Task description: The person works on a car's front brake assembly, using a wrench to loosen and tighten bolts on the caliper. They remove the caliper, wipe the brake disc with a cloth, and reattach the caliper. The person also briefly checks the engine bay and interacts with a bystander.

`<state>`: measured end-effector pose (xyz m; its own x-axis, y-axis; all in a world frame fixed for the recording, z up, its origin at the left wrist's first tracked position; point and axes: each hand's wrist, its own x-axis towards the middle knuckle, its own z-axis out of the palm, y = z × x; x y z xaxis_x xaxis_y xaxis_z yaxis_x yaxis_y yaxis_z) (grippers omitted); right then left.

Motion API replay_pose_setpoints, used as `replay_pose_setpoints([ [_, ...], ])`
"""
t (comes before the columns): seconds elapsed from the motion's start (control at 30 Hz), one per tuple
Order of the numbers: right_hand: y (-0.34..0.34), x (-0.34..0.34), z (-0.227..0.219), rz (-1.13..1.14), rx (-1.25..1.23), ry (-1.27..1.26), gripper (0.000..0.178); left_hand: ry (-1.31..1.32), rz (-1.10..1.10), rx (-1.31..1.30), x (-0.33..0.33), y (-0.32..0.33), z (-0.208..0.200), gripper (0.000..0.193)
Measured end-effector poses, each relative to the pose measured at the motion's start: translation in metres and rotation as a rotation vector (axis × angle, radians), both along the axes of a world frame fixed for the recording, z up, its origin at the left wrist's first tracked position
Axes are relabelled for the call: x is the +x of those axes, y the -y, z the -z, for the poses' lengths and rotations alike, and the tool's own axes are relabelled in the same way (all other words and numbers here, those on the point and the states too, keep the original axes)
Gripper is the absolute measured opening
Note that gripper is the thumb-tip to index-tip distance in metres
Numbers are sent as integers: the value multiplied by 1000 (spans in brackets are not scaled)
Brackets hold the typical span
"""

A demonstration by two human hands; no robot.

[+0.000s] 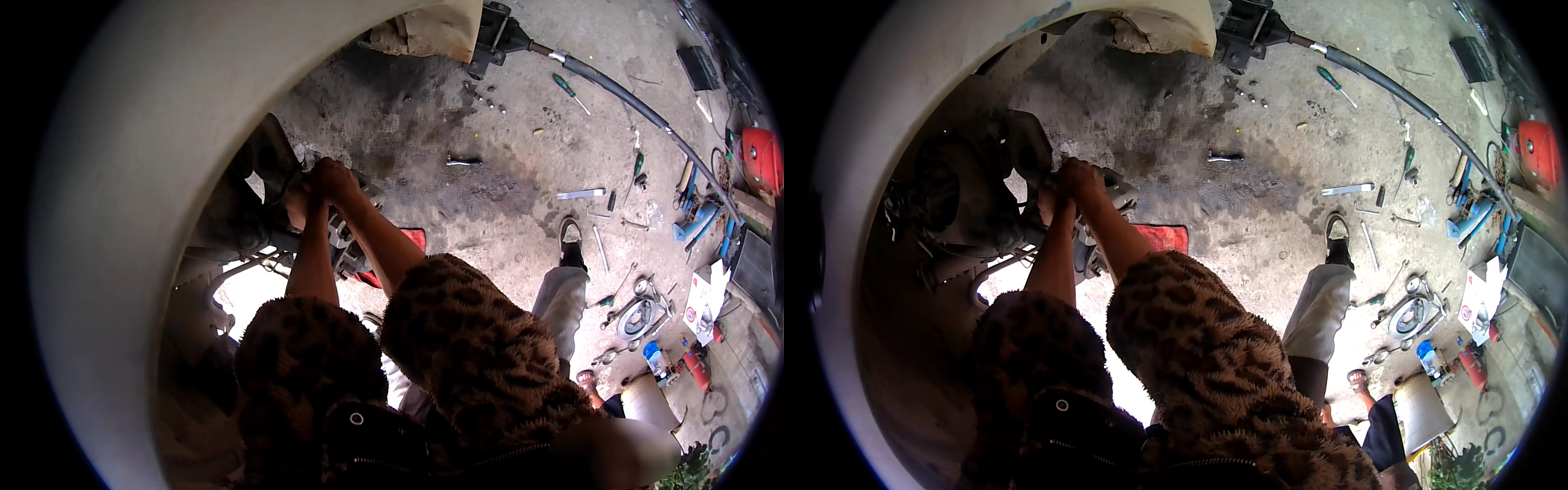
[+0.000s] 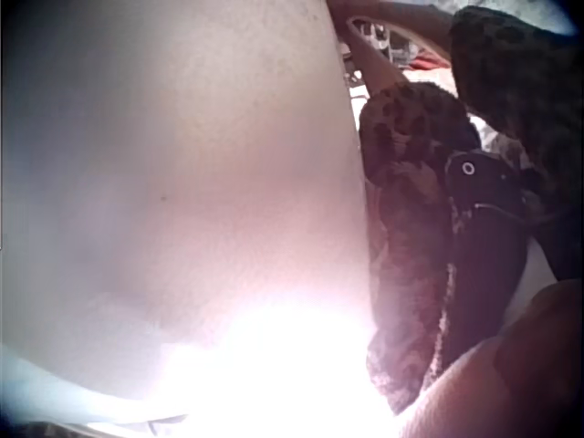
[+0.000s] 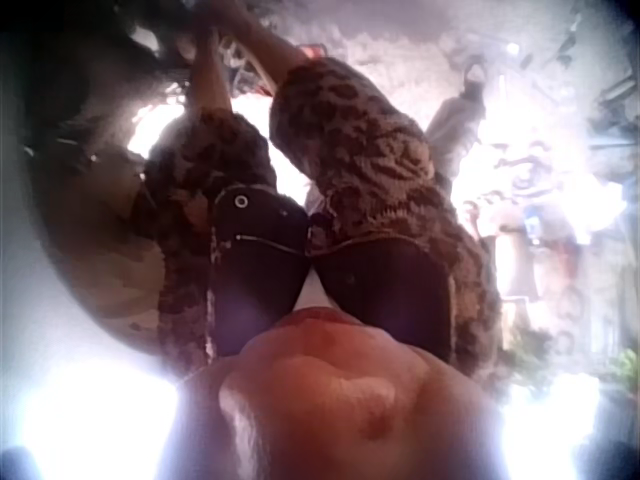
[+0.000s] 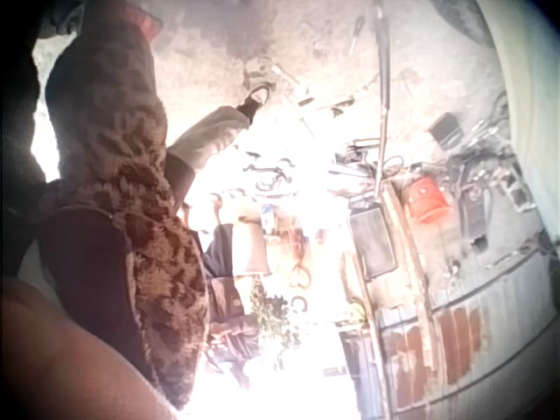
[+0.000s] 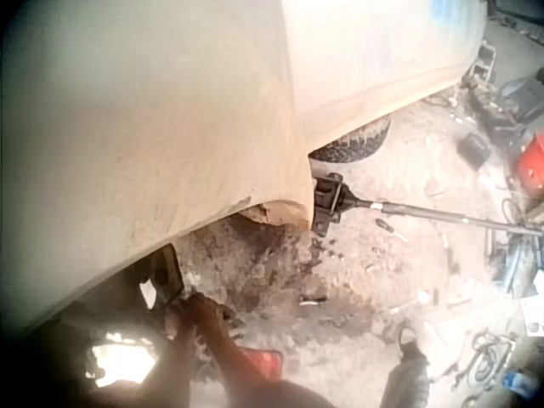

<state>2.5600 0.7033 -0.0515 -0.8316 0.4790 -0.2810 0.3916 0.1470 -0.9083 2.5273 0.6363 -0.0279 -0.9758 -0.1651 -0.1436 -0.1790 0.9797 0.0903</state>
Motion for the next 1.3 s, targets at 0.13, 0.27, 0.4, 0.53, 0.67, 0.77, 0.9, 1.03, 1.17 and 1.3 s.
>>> replay_pose_setpoints([
  [0.13, 7, 16, -15, 2, -43, 100, 55, 9, -1, -8, 12, 12, 2, 49],
  [0.27, -6, 25, -33, -36, -55, 137, 52, 37, -35, 15, 4, 3, -1, 50],
  [0.4, 15, -5, -7, -40, 9, 22, 47, 3, 59, -24, -19, 35, 16, 47],
  [0.53, 1, -7, 3, -20, 12, 41, 46, -28, 54, -25, -13, 13, 17, 46],
  [0.67, -13, 19, -32, -73, -79, 143, 45, -12, 36, -39, -22, 34, 46, 46],
  [0.77, 1, -3, -2, -62, -2, 57, 45, 17, 73, -26, -34, 40, 48, 46],
  [0.9, 13, -17, 24, -60, 109, -21, 38, 19, 43, -40, -24, 29, 39, 46],
  [1.03, 12, -25, 39, -18, 200, -57, 35, 16, 47, -31, -19, 10, 30, 46],
  [1.17, 13, -18, 21, -29, 100, -1, 41, 17, 10, -40, -14, 22, 27, 46],
  [1.3, -5, 3, -15, -21, -55, 107, 48, 22, 7, -40, -12, 20, 28, 46],
])
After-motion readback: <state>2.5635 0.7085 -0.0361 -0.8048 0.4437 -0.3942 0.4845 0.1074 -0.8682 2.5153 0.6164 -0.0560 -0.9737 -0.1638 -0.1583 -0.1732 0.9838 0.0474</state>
